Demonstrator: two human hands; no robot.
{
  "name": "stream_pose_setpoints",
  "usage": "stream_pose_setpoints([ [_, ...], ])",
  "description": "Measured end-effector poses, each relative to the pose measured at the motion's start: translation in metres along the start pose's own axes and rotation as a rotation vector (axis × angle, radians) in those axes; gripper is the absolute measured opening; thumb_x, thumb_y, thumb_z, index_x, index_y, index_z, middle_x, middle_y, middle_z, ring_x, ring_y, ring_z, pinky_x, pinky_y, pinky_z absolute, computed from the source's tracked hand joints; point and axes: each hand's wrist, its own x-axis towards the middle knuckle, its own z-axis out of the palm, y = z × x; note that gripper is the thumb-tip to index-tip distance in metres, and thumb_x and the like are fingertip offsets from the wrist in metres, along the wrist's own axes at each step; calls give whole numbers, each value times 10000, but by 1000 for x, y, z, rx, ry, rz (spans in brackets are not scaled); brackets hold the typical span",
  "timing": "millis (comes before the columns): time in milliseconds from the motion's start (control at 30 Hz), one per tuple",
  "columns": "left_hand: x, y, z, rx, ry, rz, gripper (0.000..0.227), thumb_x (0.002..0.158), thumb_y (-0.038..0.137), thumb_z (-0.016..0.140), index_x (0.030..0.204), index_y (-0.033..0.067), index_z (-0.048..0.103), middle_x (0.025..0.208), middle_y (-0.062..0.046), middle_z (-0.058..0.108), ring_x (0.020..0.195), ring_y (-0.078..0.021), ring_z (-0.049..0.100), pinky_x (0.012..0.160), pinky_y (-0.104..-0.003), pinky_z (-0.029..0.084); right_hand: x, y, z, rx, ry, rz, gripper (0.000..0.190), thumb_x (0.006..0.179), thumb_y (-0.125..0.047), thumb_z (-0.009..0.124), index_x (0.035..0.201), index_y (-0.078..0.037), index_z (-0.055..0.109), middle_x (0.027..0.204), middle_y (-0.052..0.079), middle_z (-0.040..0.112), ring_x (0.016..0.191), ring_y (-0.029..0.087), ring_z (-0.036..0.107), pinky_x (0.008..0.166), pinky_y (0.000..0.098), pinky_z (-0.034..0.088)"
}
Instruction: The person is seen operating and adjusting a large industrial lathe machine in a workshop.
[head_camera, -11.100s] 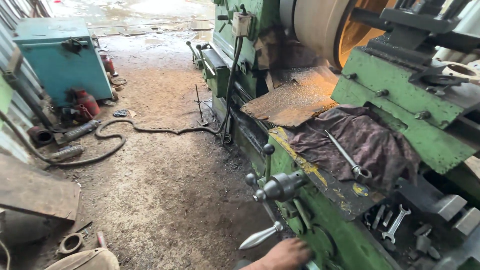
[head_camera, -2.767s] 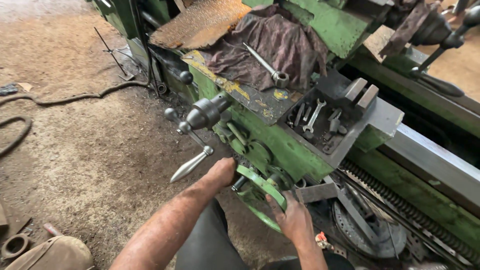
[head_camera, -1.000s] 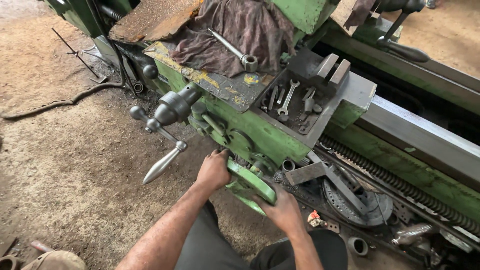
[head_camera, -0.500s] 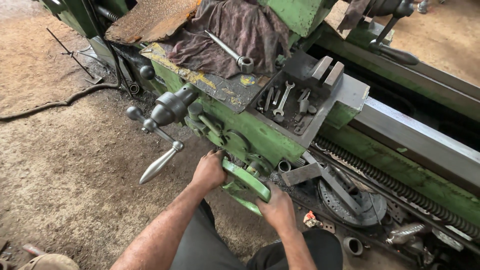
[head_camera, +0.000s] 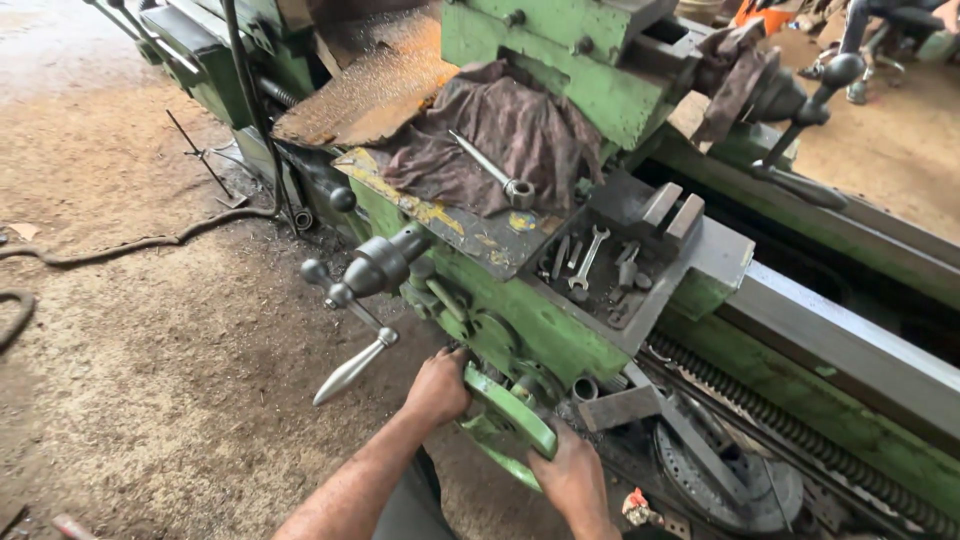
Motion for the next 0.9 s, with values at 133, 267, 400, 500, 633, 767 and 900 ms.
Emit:
stream_pose_setpoints([
  [133, -1, -1, 1, -18, -7, -16, 555, 680, 28, 660, 1234, 7, 640, 1262, -283, 619, 1183, -452, 600, 1032, -482, 482, 1, 2, 1, -27, -21, 40, 408, 722, -248, 745, 1104, -106, 715, 947, 248, 730, 983, 447, 685, 830, 514, 558],
  [267, -2, 1, -2, -22, -18, -10, 520, 692, 30, 653, 1211, 18, 659, 1250, -265, 636, 1186, -435, 608, 1036, -475, 486, 2, 3, 1, -40, -47, 49, 384, 733, -257, 741, 1081, -94, 717, 943, 246, 735, 973, 443, 696, 832, 505, 565],
  [400, 2, -2, 0, -27, -25, -13, 475, 714, 50, 656, 1188, 33, 680, 1248, -257, 642, 1189, -424, 613, 1044, -471, 487, 6, 7, 4, -35, -36, 36, 395, 722, -259, 750, 1079, -96, 716, 950, 237, 741, 960, 439, 705, 831, 500, 568],
  [500, 4, -6, 3, -34, -12, -9, 471, 714, 56, 664, 1184, 33, 680, 1256, -257, 635, 1181, -428, 613, 1035, -474, 488, 6, 6, 4, -32, -26, 17, 411, 708, -256, 762, 1084, -97, 714, 972, 234, 737, 964, 439, 701, 830, 501, 567],
  [633, 6, -12, 10, -8, -18, -23, 507, 702, 73, 686, 1206, 31, 659, 1225, -266, 639, 1156, -434, 626, 1004, -476, 511, 3, 0, 1, -54, -33, 46, 431, 728, -269, 765, 1126, -110, 715, 996, 243, 733, 998, 435, 691, 850, 502, 564],
  [767, 14, -28, 25, 0, 15, -1, 485, 718, 118, 699, 1196, 47, 668, 1186, -272, 654, 1115, -444, 645, 976, -491, 527, 4, 0, 1, -70, -35, 18, 466, 725, -285, 780, 1151, -112, 706, 1025, 241, 731, 1000, 438, 687, 862, 504, 560],
  [900, 19, -45, 40, 48, 23, -6, 426, 769, 162, 693, 1175, 39, 665, 1142, -284, 660, 1094, -461, 644, 961, -513, 523, 1, -2, 0, -59, -32, -29, 472, 719, -275, 784, 1153, -107, 705, 1039, 243, 726, 993, 452, 677, 846, 515, 554],
])
